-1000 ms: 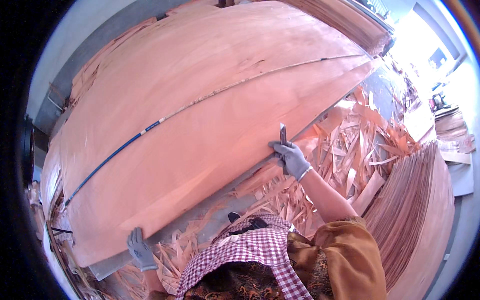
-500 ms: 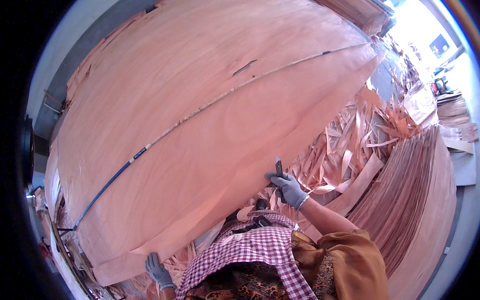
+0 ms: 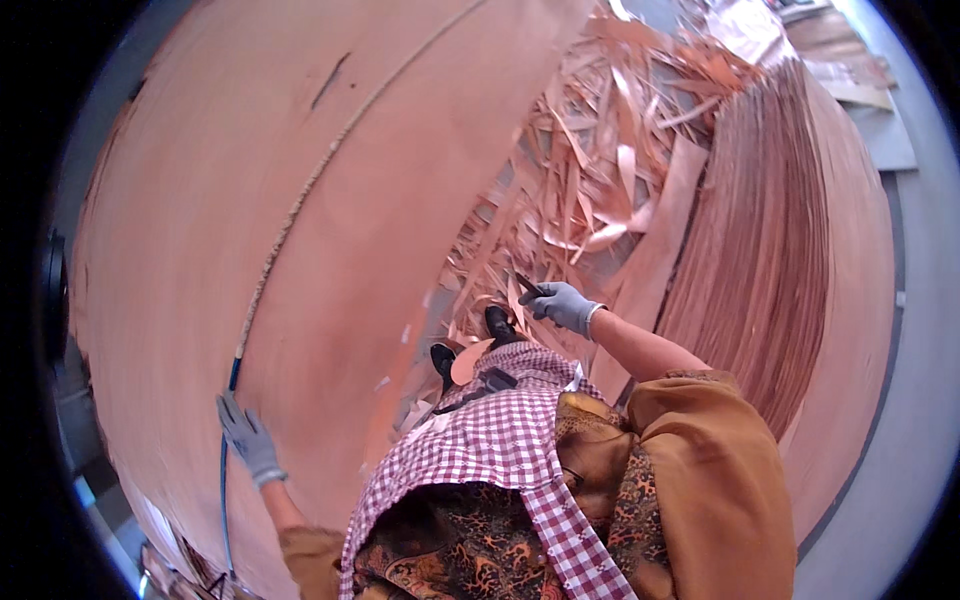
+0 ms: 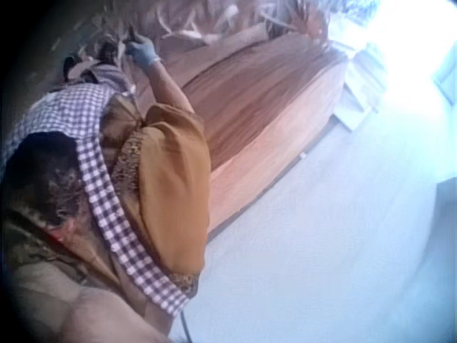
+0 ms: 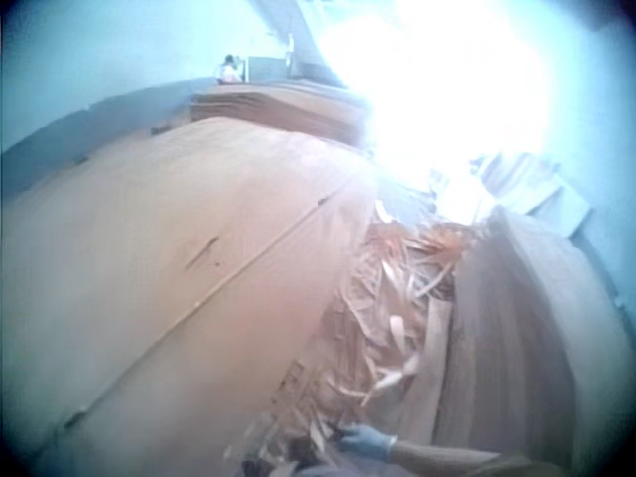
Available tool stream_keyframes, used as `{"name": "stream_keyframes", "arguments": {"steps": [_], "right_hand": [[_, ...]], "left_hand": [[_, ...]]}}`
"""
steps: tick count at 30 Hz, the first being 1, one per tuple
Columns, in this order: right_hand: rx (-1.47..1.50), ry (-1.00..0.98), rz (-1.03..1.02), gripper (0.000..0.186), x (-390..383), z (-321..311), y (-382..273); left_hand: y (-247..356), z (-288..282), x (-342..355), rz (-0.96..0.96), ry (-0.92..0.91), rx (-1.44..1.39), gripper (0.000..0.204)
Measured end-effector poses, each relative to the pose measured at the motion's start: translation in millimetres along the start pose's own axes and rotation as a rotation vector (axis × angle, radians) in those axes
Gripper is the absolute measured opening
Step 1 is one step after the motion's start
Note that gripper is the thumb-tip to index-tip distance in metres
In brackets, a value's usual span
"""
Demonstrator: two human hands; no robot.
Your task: The person cuts small pieces of wood veneer using a utility knife. They measure the veneer, apply tape as a guide, and use the knife to cut out shapes and trim excess material from the edges of a large panel.
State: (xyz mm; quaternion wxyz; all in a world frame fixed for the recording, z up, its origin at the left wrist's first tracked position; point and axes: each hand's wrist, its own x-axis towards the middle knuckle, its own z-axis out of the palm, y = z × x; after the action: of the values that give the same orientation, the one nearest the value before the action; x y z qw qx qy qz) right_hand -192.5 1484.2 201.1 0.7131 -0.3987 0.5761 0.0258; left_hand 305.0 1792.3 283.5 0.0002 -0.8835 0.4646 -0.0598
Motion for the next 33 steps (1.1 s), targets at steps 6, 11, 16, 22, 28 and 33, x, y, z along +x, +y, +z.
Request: {"name": "stream_keyframes", "arguments": {"steps": [6, 11, 16, 22, 28, 33], "right_hand": [[-0.050, 0.079, 0.041, 0.018, -42, 24, 71], [0.115, 0.148, 0.129, 0.017, -54, 45, 136], [0.204, 0.207, 0.089, 0.018, -63, 57, 158], [0.337, 0.312, 0.098, 0.021, -65, 49, 201], [0.539, 0.377, 0.115, 0.020, -61, 41, 210], [0.250, 0.475, 0.172, 0.019, -26, 39, 244]], "left_hand": [[-19, 30, 61, -0.034, -0.302, 0.278, 0.032], [-40, 33, 75, 0.064, -0.194, 0.382, 0.023], [-93, 18, 145, -0.146, -0.083, 0.400, 0.035], [-28, 36, 210, 0.339, 0.148, -0.024, 0.038], [91, 33, 221, 0.640, 0.160, -0.163, 0.037], [136, 73, 241, 0.701, 0.096, -0.241, 0.038]]}}
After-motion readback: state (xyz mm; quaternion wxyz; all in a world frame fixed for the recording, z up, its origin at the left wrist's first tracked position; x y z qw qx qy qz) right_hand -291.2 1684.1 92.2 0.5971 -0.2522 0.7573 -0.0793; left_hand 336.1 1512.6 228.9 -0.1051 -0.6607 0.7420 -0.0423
